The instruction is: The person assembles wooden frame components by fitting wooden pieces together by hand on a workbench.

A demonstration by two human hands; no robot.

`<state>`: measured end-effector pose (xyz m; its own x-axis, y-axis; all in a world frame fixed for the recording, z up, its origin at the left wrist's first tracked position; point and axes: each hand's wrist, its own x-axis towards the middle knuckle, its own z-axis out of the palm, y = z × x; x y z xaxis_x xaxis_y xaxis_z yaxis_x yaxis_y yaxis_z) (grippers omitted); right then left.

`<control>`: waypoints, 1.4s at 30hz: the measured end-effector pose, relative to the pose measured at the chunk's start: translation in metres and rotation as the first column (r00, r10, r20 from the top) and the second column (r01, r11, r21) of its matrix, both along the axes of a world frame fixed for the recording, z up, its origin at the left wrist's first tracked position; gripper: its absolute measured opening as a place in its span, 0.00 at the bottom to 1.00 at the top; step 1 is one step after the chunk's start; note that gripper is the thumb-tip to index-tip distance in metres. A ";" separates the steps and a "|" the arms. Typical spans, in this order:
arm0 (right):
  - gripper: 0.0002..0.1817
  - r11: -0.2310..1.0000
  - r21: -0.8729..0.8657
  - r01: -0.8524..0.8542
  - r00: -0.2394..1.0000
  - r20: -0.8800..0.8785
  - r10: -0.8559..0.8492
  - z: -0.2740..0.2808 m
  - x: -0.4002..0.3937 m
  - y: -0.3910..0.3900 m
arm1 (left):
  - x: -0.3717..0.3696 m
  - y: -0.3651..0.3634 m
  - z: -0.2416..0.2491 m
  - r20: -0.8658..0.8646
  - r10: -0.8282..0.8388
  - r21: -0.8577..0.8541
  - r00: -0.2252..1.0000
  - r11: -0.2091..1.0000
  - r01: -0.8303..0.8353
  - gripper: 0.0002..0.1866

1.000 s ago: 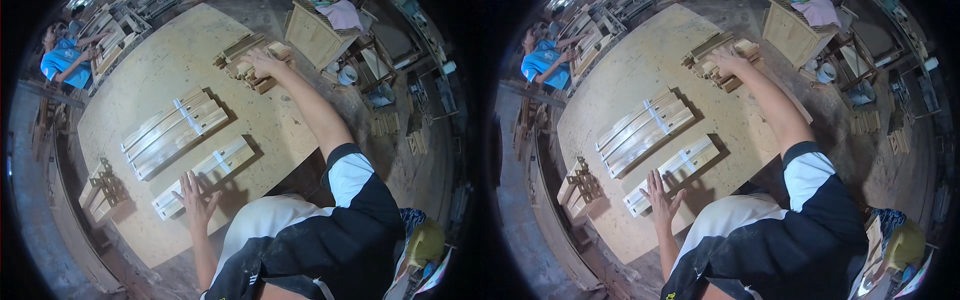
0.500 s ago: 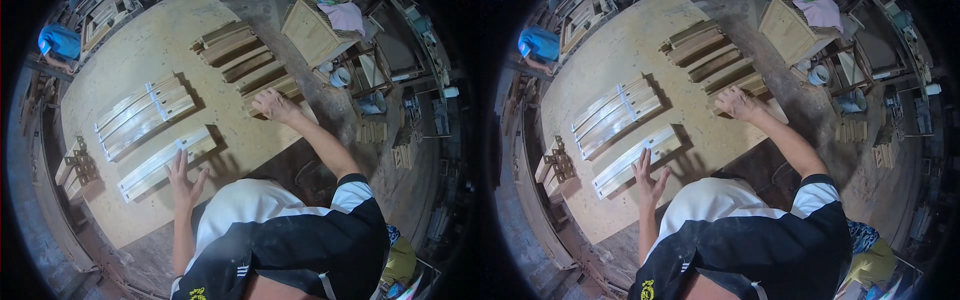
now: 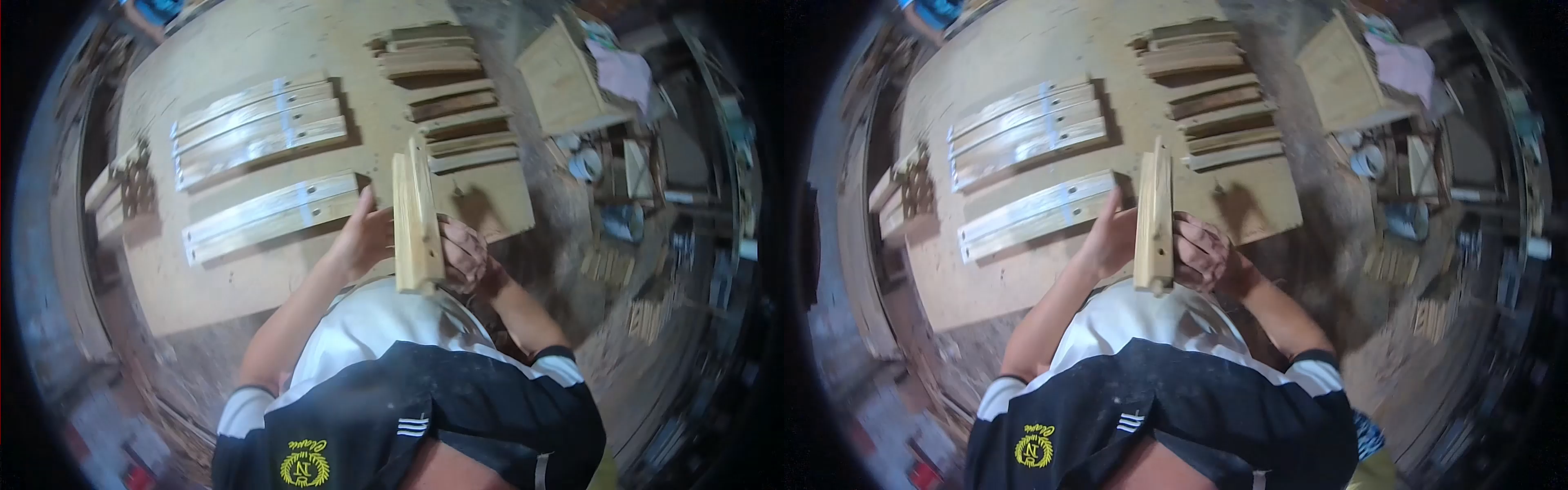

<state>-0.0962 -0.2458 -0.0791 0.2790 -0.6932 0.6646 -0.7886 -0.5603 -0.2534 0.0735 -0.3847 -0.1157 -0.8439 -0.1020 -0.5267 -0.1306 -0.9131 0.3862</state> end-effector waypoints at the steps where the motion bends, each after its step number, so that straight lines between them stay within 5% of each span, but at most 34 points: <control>1: 0.17 0.980 0.198 0.003 0.988 0.148 -0.032 -0.019 0.003 0.002 | -0.008 0.000 0.010 -0.001 0.064 -0.027 0.998 0.998 -0.064 0.46; 2: 0.19 0.928 0.371 -0.002 0.951 0.289 -0.113 -0.038 0.005 0.004 | -0.015 -0.003 0.015 0.002 0.178 -0.021 0.984 0.984 -0.178 0.44; 3: 0.21 0.994 0.010 0.111 0.993 -0.033 -0.110 -0.034 0.007 -0.010 | -0.019 -0.007 0.017 0.003 0.286 -0.014 0.958 0.958 -0.286 0.41; 6: 0.22 0.958 0.174 0.229 0.971 -0.112 -0.212 -0.026 0.010 -0.015 | -0.012 -0.022 0.012 0.094 0.439 -0.019 0.894 0.898 -0.439 0.34; 8: 0.21 0.875 0.450 0.177 0.923 0.233 -0.307 -0.045 0.008 -0.006 | 0.000 -0.031 0.009 0.064 0.459 -0.082 0.886 0.888 -0.453 0.32; 10: 0.22 0.704 0.710 -0.027 0.715 0.506 -0.482 -0.045 0.007 -0.008 | 0.008 -0.033 0.002 0.017 0.515 -0.126 0.857 0.851 -0.510 0.29; 13: 0.26 0.653 0.694 -0.303 0.489 0.702 -0.518 -0.039 0.019 -0.035 | 0.008 -0.037 -0.008 -0.110 0.605 -0.618 0.788 0.579 -0.531 0.25; 14: 0.28 0.685 0.666 -0.296 0.568 0.699 -0.434 -0.051 0.023 -0.050 | 0.014 -0.034 -0.011 -0.179 0.644 -0.865 0.744 0.258 -0.431 0.23; 17: 0.22 0.704 0.657 -0.271 0.702 0.635 -0.322 -0.028 0.039 -0.100 | 0.018 -0.058 0.025 -0.266 0.521 -0.824 0.811 0.312 -0.472 0.23; 19: 0.19 0.807 0.558 -0.193 0.813 0.552 -0.187 -0.015 0.051 -0.129 | 0.026 -0.079 0.065 -0.357 0.477 -0.837 0.803 0.220 -0.502 0.25; 22: 0.15 0.790 0.554 -0.261 0.791 0.593 -0.154 -0.025 0.070 -0.155 | 0.043 -0.116 0.074 -0.424 0.441 -0.882 0.791 -0.002 -0.471 0.27; 25: 0.14 0.781 0.530 -0.331 0.815 0.577 -0.045 -0.053 0.082 -0.168 | 0.049 -0.105 0.076 -0.237 0.625 -0.894 0.744 0.159 -0.419 0.26; 26: 0.14 0.775 0.534 -0.339 0.825 0.564 -0.029 -0.066 0.085 -0.173 | 0.053 -0.107 0.066 -0.269 0.643 -0.917 0.717 0.058 -0.395 0.24; 29: 0.14 0.764 0.576 -0.292 0.880 0.474 -0.022 -0.080 0.086 -0.176 | 0.060 -0.106 0.051 -0.350 0.706 -0.823 0.616 0.082 -0.562 0.25; 34: 0.16 0.866 0.397 -0.304 0.920 0.357 0.160 -0.070 0.076 -0.175 | 0.060 -0.089 0.046 -0.471 0.636 -0.876 0.611 -0.254 -0.411 0.22; 42: 0.24 0.904 0.315 -0.289 0.932 0.309 0.190 -0.081 0.068 -0.166 | 0.057 -0.082 0.034 -0.454 0.579 -0.891 0.677 -0.277 -0.361 0.19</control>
<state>-0.0285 -0.4118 -0.1601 0.3146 -0.8281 0.4640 -0.5176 -0.5594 -0.6474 0.1302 -0.4663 -0.0820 -0.1968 -0.8642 0.4631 -0.0066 0.4734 0.8808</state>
